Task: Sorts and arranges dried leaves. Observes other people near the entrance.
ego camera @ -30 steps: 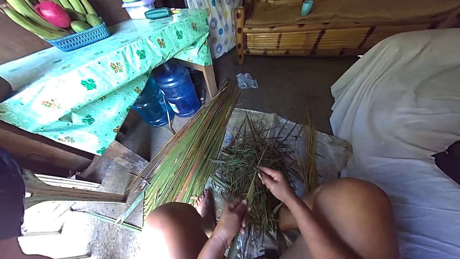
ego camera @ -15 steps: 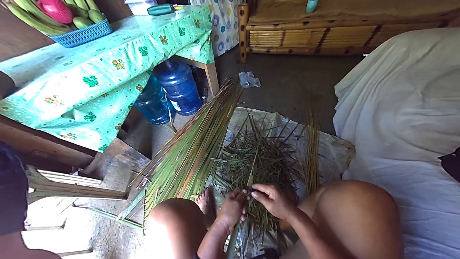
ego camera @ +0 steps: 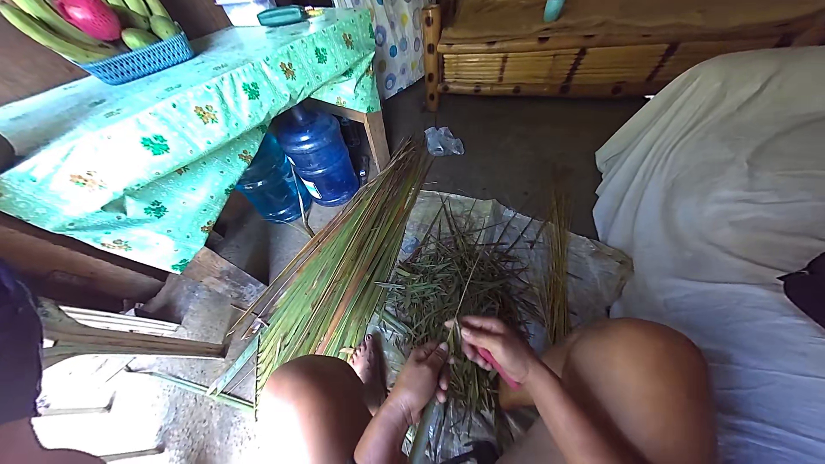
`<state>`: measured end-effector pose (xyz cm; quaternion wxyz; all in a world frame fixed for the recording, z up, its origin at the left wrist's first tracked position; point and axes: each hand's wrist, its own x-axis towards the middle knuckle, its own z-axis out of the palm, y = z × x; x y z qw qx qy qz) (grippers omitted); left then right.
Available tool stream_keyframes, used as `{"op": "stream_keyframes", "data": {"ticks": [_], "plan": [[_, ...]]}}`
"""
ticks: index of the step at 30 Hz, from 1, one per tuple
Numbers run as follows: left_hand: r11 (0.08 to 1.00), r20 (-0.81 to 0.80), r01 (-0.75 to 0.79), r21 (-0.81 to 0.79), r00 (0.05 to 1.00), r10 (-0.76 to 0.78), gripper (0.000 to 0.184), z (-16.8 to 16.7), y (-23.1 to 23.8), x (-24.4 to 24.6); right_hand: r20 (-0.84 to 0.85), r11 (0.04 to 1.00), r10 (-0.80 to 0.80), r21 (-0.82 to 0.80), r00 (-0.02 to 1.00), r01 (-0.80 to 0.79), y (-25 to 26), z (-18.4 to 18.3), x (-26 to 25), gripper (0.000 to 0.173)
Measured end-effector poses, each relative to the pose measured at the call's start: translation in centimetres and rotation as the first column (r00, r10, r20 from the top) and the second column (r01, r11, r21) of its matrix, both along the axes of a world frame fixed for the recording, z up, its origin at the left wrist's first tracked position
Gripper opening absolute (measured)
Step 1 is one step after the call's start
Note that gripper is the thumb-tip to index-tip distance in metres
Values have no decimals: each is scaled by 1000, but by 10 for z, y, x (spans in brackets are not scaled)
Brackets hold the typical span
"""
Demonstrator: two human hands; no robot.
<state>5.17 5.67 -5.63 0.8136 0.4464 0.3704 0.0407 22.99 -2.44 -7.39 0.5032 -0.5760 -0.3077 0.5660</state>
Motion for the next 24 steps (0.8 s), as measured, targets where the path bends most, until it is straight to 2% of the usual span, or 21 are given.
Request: {"op": "stream_keyframes", "data": {"ticks": [2, 7, 10, 13, 16, 19, 22, 24], "plan": [[1000, 11, 18, 11, 1000, -18, 31, 1, -1, -1, -19, 1000, 12, 3, 1000, -12, 2, -2, -3, 34], [994, 6, 81, 78, 997, -82, 22, 0, -3, -12, 90, 977, -212, 32, 973, 210, 15, -4, 11, 29], [996, -29, 0, 88, 1000, 3, 22, 0, -4, -10, 267, 995, -90, 64, 959, 75, 6, 0, 7, 26], [992, -61, -98, 79, 993, 103, 25, -2, -1, -4, 464, 988, 49, 107, 885, -111, -4, -6, -7, 30], [992, -69, -94, 79, 993, 100, 27, -3, -1, -3, 618, 976, 12, 162, 786, -142, -6, -13, -10, 33], [995, -38, -79, 65, 996, 82, 26, -3, -2, -4, 680, 978, -72, 192, 730, -82, 2, -19, 2, 33], [996, -24, -75, 47, 997, 76, 26, -3, -5, -5, 635, 990, -108, 141, 765, 23, 11, -23, 17, 33], [997, -28, -66, 45, 997, 67, 26, -3, -5, -6, 602, 980, -195, 153, 775, 127, 16, -25, 23, 31]]}}
